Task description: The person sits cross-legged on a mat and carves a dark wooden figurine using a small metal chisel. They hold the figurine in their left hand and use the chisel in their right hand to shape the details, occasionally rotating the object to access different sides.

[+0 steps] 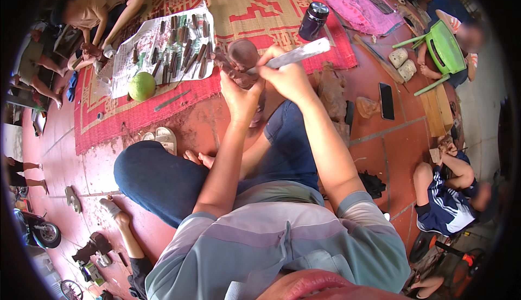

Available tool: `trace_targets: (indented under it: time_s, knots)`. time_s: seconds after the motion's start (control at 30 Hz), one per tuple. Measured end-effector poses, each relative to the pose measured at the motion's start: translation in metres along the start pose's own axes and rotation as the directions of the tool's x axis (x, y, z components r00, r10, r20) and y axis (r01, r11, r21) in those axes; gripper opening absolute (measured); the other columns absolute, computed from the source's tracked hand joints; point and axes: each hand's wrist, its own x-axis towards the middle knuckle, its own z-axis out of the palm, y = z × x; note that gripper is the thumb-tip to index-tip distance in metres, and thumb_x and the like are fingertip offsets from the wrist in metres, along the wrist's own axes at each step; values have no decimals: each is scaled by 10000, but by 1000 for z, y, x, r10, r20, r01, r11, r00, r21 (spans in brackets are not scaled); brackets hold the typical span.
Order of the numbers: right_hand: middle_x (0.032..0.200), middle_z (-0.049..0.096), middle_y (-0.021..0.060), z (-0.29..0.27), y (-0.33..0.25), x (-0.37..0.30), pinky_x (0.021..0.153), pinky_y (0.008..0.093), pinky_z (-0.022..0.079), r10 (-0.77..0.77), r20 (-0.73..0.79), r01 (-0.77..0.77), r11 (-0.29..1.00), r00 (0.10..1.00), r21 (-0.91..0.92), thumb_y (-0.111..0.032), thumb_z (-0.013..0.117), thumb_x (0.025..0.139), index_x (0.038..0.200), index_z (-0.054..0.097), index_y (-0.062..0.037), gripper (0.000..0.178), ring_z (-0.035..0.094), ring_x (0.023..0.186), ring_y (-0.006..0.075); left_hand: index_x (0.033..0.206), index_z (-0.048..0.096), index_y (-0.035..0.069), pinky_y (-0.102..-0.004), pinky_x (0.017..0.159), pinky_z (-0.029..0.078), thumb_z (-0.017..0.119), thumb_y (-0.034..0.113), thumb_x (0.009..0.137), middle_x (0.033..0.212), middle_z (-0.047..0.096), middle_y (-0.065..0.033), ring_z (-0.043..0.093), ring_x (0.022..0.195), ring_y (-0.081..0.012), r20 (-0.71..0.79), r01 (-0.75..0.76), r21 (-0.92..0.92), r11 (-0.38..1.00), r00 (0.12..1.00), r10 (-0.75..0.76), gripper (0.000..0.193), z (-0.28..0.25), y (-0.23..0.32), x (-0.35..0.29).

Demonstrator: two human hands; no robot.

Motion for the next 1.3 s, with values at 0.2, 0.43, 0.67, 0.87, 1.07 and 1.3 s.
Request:
trace_targets:
  time_s: [0.2,0.43,0.67,0.87,1.07,1.3]
  knots:
    - [705,591,-2,-8,-2,-3,626,259,442,29,56,-33,997,998,76,-66,667,790,819,589,-49,85,559,714,70,1099,465,-2,-485,771,458,822,215,605,968,576,-210,575,910,-404,-72,-80,121,989,993,90,647,3,0,0]
    - [733,617,12,-26,-3,-6,600,236,462,40,-145,-1,967,989,256,-30,665,829,813,582,-35,84,570,685,56,1136,443,-23,-338,863,481,808,88,651,1045,573,-133,594,950,-214,-46,-100,197,975,993,111,617,3,5,-3]
    - [822,663,74,-12,-21,0,810,381,505,-510,141,523,766,848,-375,-67,711,718,819,634,-74,128,628,946,299,1068,464,5,-486,780,453,824,248,598,949,573,-197,568,899,-401,-39,-35,18,999,999,35,640,4,-15,1]
    - [851,705,121,-11,-50,9,877,376,529,-403,-29,389,898,915,-204,6,717,748,794,646,-37,95,679,962,264,1142,455,-7,-330,829,495,783,70,646,1022,593,-111,609,925,-199,-13,-64,112,992,998,66,599,-4,2,3]
    - [794,673,98,-18,-38,8,720,334,526,-361,208,413,848,909,-332,-29,707,735,811,662,-42,88,677,805,236,1083,452,-7,-378,779,506,796,84,654,984,585,-144,610,887,-266,20,-28,-33,999,999,29,558,10,-11,0]
    - [823,663,97,-34,-54,2,651,340,506,-306,194,337,928,932,-157,-95,660,813,860,642,-42,73,664,774,250,1237,408,-9,-332,953,439,796,31,701,1184,510,-123,532,1080,-215,59,-7,-201,980,998,19,663,7,0,-2]
